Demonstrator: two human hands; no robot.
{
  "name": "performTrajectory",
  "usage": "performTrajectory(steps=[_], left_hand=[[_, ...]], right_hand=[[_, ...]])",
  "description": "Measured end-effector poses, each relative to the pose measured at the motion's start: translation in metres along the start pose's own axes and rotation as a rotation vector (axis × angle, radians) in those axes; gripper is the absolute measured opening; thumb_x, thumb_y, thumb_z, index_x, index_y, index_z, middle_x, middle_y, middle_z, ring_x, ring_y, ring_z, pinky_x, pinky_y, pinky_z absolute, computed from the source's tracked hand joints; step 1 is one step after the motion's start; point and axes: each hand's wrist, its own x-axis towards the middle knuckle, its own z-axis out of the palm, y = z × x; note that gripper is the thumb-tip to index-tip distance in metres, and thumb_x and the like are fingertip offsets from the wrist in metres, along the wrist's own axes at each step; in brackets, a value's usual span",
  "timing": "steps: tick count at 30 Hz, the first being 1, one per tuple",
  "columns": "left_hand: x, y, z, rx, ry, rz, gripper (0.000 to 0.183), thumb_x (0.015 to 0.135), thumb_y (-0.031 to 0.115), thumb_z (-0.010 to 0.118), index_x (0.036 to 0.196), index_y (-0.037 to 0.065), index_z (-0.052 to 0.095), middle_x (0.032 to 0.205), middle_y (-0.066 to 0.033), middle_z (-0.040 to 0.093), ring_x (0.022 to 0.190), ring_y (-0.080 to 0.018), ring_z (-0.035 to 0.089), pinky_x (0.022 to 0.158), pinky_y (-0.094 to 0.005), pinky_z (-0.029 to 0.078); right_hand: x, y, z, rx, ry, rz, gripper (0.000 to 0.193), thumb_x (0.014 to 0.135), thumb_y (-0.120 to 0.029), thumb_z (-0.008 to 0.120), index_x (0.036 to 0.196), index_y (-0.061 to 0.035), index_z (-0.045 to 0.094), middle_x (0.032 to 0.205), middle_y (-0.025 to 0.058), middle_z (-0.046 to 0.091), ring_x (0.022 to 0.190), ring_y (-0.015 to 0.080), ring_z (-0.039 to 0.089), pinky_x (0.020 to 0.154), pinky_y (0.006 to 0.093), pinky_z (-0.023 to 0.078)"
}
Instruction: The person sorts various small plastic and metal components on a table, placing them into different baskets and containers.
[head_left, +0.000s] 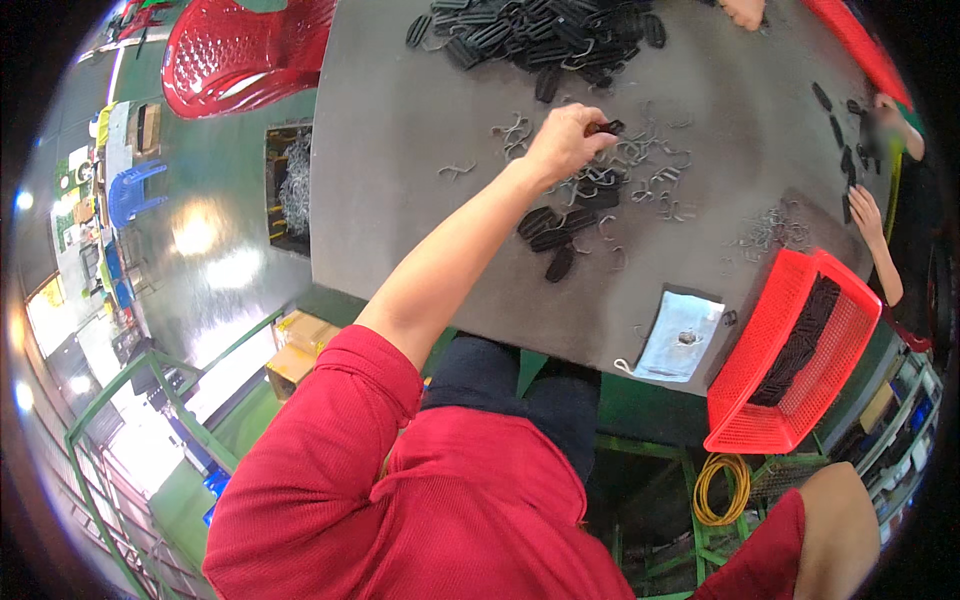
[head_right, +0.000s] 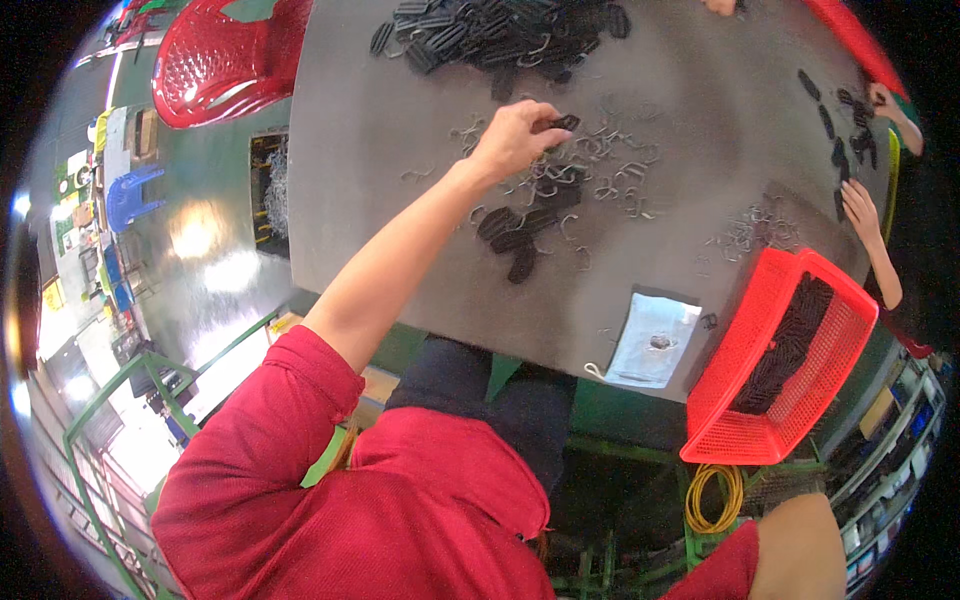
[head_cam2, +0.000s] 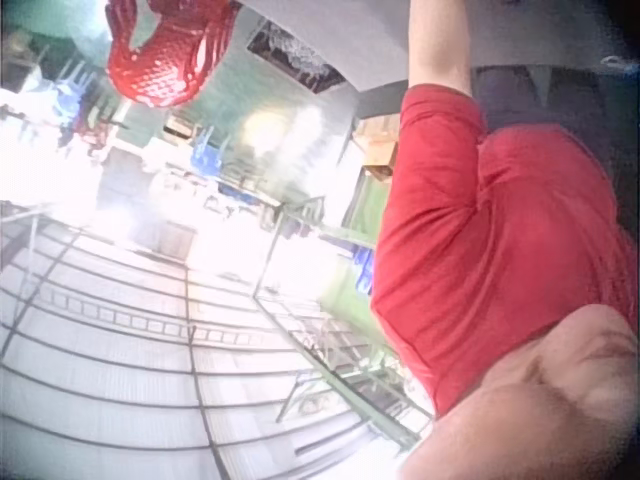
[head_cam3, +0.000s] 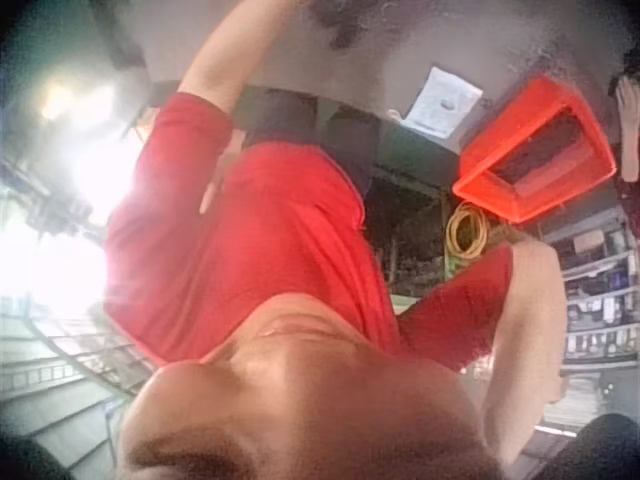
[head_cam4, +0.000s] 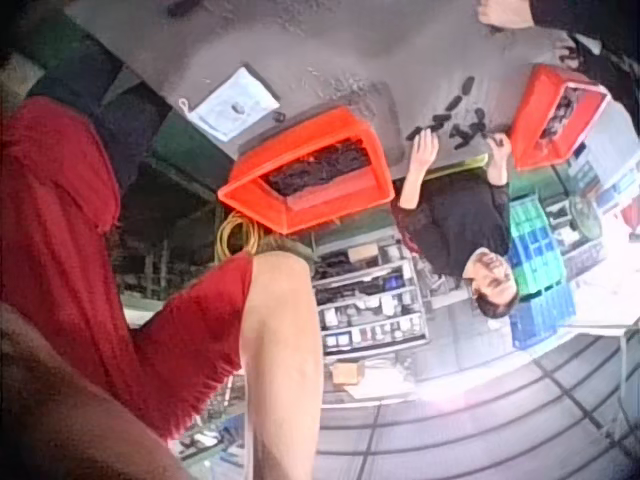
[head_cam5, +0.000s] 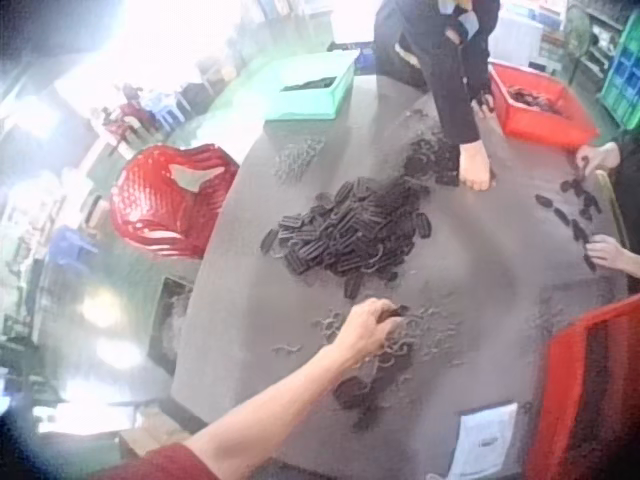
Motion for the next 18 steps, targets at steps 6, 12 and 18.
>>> performTrajectory(steps=[6,12,18], left_hand=[[-0.023,-0.014,-0.013,-0.215,-0.124,-0.304,0.025,0.087,0.02,0.059,0.102,0.0,0.06,0.079,-0.01,0.066,0.069,-0.0125,0.064,0.063,-0.0289,0.051],[-0.031,-0.024,-0.063,-0.809,-0.086,-0.408,0.025,0.087,0.005,0.051,0.112,0.002,0.051,0.091,-0.0108,0.062,0.079,-0.0166,0.064,0.069,-0.0296,0.054],[-0.075,0.0,-0.021,-0.249,0.02,-0.383,0.02,0.082,0.02,0.053,0.095,0.004,0.056,0.076,-0.0073,0.058,0.064,-0.0136,0.055,0.054,-0.031,0.044]], right_hand=[[0.029,-0.025,-0.003,-0.054,0.015,-0.039,0.023,0.077,-0.019,0.065,0.093,-0.003,0.063,0.098,0.0123,0.061,0.09,0.0281,0.059,0.08,0.0376,0.047],[0.068,-0.121,0.081,0.141,-0.089,-0.245,0.024,0.076,-0.02,0.066,0.092,-0.0034,0.065,0.097,0.0129,0.061,0.09,0.0289,0.059,0.08,0.0379,0.047],[0.056,-0.212,0.18,0.076,-0.369,-0.206,0.033,0.07,-0.025,0.074,0.095,-0.0058,0.065,0.097,0.0129,0.061,0.093,0.0306,0.059,0.081,0.0411,0.047]])
